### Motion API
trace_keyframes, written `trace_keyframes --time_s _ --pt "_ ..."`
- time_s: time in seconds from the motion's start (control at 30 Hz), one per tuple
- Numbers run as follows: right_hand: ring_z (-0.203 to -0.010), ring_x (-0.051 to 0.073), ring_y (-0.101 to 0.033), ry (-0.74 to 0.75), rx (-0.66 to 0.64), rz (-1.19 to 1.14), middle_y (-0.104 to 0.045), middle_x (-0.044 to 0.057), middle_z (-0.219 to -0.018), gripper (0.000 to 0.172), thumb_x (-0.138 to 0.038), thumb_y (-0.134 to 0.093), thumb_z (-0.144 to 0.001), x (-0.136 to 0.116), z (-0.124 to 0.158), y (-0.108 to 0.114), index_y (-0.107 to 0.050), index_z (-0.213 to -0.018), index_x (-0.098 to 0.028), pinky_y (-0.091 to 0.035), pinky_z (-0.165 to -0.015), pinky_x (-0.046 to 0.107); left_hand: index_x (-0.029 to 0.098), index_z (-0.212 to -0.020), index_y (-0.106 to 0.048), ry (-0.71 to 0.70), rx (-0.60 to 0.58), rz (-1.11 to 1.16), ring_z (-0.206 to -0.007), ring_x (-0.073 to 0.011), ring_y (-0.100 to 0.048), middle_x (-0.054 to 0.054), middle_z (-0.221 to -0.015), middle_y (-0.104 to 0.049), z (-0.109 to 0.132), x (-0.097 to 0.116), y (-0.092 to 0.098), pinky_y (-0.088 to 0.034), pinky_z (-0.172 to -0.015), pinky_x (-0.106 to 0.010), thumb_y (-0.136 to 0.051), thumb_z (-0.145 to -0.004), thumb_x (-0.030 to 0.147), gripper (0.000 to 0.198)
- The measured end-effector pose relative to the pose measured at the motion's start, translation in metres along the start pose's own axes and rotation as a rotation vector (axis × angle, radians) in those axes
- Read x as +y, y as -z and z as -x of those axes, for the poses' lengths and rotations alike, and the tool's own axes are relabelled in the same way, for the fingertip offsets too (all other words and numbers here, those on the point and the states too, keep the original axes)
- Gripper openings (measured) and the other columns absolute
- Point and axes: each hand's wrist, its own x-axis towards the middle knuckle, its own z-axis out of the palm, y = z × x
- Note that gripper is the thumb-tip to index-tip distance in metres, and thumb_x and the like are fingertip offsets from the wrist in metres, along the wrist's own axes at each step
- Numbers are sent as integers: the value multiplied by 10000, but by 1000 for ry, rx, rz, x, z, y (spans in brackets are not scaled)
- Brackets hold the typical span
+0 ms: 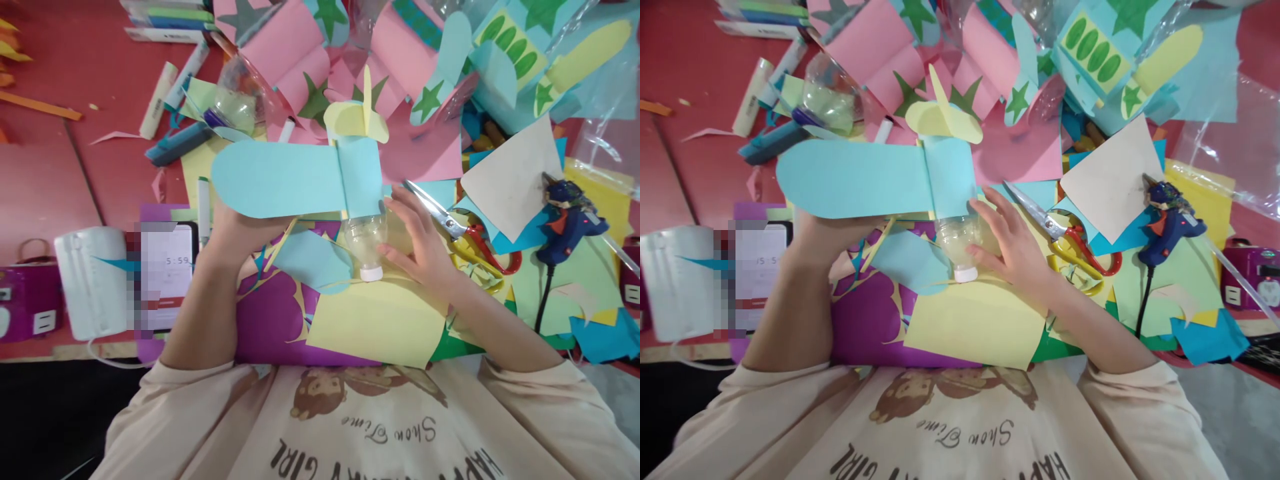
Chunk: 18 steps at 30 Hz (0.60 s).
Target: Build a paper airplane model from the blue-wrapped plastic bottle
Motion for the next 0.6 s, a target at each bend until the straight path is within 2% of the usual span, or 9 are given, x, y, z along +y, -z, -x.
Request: trace_keyframes --time_s 0.03,0.07,0.17,0.27,0.37,0.53,0.6 --pt "-1410 320 -378 2 4 -3 -389 110 -1498 607 -438 -537 -931 0 0 -1 -285 -1472 -323 -387 -1114 590 139 -896 -610 -49 69 -71 -1168 -280 -517 -86 -993 -643 3 5 4 -318 -1127 -432 -553 -751 424 325" --pt "-1396 321 -393 5 9 -3 -402 113 -1477 595 -439 -535 -932 0 0 -1 -296 -1464 -322 -397 -1106 590 154 -793 -605 -98 80 -129 -1041 -245 -564 -60 -883 -646 6 9 8 -373 -1072 -401 -575 -730 431 286" --pt "-1347 319 -436 13 26 1 -433 117 -1405 551 -413 -540 -932 0 0 -3 -335 -1435 -320 -424 -1083 579 175 -706 -584 -62 -31 -189 -776 -163 -559 1 -710 -627 12 18 16 -458 -859 -309 -617 -711 448 275" --pt "-1275 289 -492 48 21 -9 -430 106 -1361 495 -348 -534 -942 0 0 -3 -368 -1408 -332 -471 -1047 534 187 -707 -592 40 -162 -219 -722 -148 -544 21 -684 -634 14 21 20 -436 -756 -272 -611 -708 438 252" --pt "-1281 281 -480 78 -17 -17 -391 111 -1381 498 -338 -511 -955 -1 0 -3 -344 -1423 -334 -483 -1031 523 195 -702 -590 66 -244 -231 -710 -150 -540 22 -680 -623 14 26 20 -414 -710 -273 -585 -702 412 217" --pt "-1340 292 -414 99 -36 -20 -330 114 -1428 550 -383 -499 -958 0 1 -3 -281 -1462 -352 -471 -1038 537 199 -720 -554 96 -206 -108 -674 -136 -493 17 -684 -588 14 27 29 -396 -646 -264 -571 -662 407 217" --pt "-1316 269 -434 141 -3 -23 -364 101 -1388 545 -355 -519 -951 1 2 -4 -310 -1454 -361 -478 -1039 499 203 -682 -526 152 -263 -101 -584 -116 -445 29 -614 -543 14 19 38 -374 -593 -261 -578 -632 429 237"
